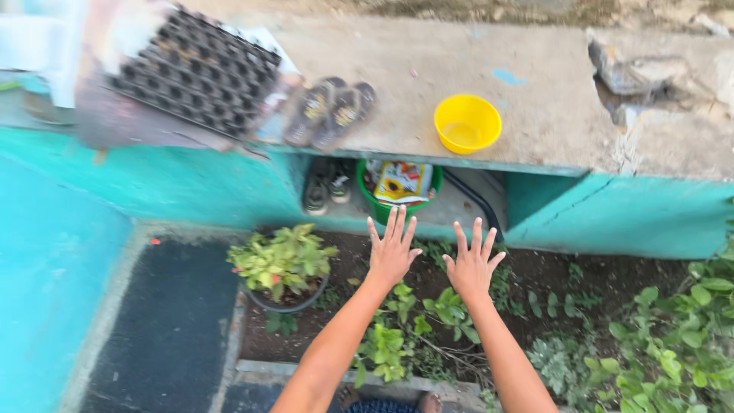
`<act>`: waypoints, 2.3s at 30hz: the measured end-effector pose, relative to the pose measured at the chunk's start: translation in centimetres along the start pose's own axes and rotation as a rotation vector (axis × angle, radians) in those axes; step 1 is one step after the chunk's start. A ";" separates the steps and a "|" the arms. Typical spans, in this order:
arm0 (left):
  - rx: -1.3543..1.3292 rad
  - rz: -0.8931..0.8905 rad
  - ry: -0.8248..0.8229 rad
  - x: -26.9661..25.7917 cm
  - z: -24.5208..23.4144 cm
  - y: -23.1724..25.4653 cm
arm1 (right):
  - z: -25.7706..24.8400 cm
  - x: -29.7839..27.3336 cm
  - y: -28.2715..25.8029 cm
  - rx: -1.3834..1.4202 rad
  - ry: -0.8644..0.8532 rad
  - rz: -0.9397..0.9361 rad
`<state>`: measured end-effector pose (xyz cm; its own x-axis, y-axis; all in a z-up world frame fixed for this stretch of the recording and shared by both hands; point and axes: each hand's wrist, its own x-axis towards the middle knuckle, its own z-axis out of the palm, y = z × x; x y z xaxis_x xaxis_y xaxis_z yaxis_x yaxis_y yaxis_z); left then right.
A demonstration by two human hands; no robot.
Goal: The person picks up a plastic part, walks outside to wash it by hand, and then returns inside. The person then handles various wires, cords, and electronics on a cot before picking up a portable fan casing to assemble it.
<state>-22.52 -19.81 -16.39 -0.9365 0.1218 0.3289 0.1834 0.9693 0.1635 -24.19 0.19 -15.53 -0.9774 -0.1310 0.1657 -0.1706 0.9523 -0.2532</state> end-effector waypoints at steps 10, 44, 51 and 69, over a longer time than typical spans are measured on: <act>0.026 -0.127 0.131 -7.1 -13.9 -5.6 | -7.9 -3.9 -12.7 -0.038 0.049 -0.183; 0.370 -0.894 0.374 -67.4 -48.6 -18.9 | -11.9 -48.8 -62.7 0.227 -0.069 -1.106; 0.410 -1.131 0.369 -84.6 -55.7 -25.7 | -8.3 -61.9 -78.2 0.267 -0.154 -1.312; 0.429 -1.389 0.421 -107.4 -65.9 -46.9 | -0.9 -78.1 -112.3 0.413 -0.201 -1.586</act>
<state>89.20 -92.39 1.90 -0.1228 -0.9116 0.3923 -0.9163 0.2560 0.3081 71.45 -96.30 0.83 0.1987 -0.9031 0.3806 -0.9394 -0.2863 -0.1888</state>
